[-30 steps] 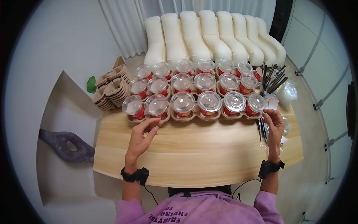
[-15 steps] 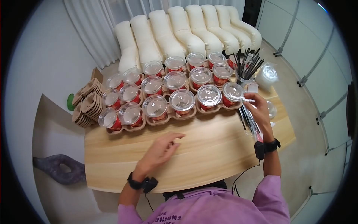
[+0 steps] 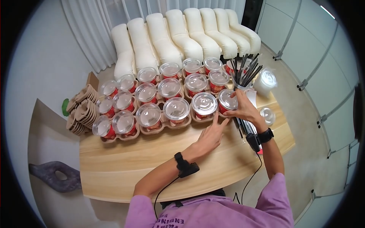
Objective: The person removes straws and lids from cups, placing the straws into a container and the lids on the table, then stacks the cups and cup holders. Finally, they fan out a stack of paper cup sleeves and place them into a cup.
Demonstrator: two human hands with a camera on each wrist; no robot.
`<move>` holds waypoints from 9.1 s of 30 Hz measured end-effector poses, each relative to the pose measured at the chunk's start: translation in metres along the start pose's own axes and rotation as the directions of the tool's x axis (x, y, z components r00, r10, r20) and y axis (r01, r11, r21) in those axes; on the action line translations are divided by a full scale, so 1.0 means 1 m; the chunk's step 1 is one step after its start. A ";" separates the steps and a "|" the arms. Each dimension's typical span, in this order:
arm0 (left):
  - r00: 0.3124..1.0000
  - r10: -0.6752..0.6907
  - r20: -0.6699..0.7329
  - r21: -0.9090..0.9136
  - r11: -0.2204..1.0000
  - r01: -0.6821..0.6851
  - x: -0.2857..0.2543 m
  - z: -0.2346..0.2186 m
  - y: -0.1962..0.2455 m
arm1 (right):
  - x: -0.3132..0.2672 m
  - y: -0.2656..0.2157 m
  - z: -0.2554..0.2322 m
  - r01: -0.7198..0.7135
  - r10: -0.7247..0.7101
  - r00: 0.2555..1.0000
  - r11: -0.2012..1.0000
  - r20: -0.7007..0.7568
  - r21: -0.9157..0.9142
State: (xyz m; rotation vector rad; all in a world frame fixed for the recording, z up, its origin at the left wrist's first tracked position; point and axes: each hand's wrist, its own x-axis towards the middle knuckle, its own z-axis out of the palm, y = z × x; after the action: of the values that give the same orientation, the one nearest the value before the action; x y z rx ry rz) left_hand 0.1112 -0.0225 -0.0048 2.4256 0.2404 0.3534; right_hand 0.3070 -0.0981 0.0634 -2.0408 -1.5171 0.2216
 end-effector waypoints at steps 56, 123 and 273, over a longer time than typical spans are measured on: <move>1.000 0.001 0.009 -0.029 1.000 -0.001 -0.029 -0.011 0.004 | -0.026 -0.080 -0.051 0.130 -0.103 0.966 0.987 -0.238 0.100; 0.808 -0.359 -0.467 -0.410 0.898 0.162 -0.233 -0.168 -0.014 | -0.082 -0.060 0.014 -0.358 0.199 0.934 0.558 0.298 0.748; 0.170 -0.478 -0.862 -0.450 0.875 0.179 -0.345 -0.236 -0.080 | -0.104 -0.005 0.043 -0.307 0.336 0.931 0.932 -0.144 0.191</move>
State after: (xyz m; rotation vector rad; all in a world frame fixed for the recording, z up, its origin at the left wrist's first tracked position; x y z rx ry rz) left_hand -0.2961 0.0887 0.0530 1.4531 1.1891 1.5729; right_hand 0.2481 -0.1781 0.0099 -2.1050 -1.0164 0.2781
